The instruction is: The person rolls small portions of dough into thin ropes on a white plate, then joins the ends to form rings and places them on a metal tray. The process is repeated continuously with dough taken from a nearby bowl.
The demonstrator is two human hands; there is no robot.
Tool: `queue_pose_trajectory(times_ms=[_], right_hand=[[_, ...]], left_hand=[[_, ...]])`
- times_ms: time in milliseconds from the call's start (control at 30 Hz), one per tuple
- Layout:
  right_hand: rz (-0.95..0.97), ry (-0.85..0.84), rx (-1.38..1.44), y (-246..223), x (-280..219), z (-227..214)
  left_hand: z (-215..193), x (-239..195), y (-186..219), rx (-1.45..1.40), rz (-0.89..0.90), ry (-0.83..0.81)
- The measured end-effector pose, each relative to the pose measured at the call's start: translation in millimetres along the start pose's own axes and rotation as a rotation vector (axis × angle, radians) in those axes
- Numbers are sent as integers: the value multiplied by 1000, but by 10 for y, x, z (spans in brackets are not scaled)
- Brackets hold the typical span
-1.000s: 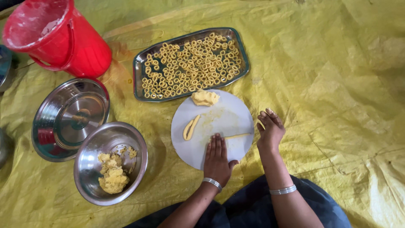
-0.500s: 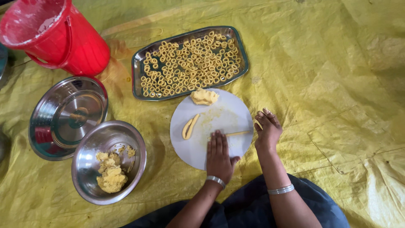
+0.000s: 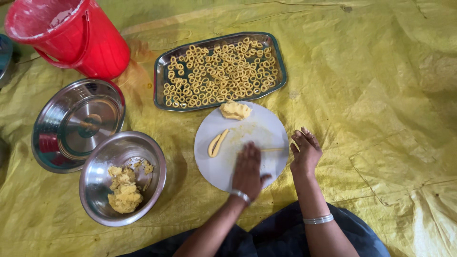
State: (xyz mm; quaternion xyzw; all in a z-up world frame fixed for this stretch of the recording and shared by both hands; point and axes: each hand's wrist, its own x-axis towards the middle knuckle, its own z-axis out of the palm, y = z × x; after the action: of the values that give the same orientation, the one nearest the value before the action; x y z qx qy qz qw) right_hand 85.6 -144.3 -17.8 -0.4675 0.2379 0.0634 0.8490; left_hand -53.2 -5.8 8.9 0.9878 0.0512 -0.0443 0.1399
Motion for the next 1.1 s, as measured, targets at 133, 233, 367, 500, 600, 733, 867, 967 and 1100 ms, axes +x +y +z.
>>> queue_pose_trajectory(times_ms=[133,233,367,500,600,733,867,967,1100], right_hand=[[-5,-13,-7,10,-31,1],[-10,-22,-7,0,-47,-46],[-18,-3,-10,-51,-22,-16],[3,4,3,-22,-11,-22],[4,-17,26,16,9,-25],[-8,-37,32,38,4,-20],[-6,-4,34,-13,30,-48],[2,16,5,-15,22,-45],[13,11,10,-3,11,7]], left_hand=[[77,-78,132,-12,104,12],[101,327,27,-25,27,33],[95,512,-77,-16,42,127],[97,35,-147,10,138,97],[150,-288,-32,-23,138,43],[270,-218,176,-72,189,58],[328,375,168,-28,95,200],[323,612,146,-57,43,264],[299,362,251,-46,44,215]])
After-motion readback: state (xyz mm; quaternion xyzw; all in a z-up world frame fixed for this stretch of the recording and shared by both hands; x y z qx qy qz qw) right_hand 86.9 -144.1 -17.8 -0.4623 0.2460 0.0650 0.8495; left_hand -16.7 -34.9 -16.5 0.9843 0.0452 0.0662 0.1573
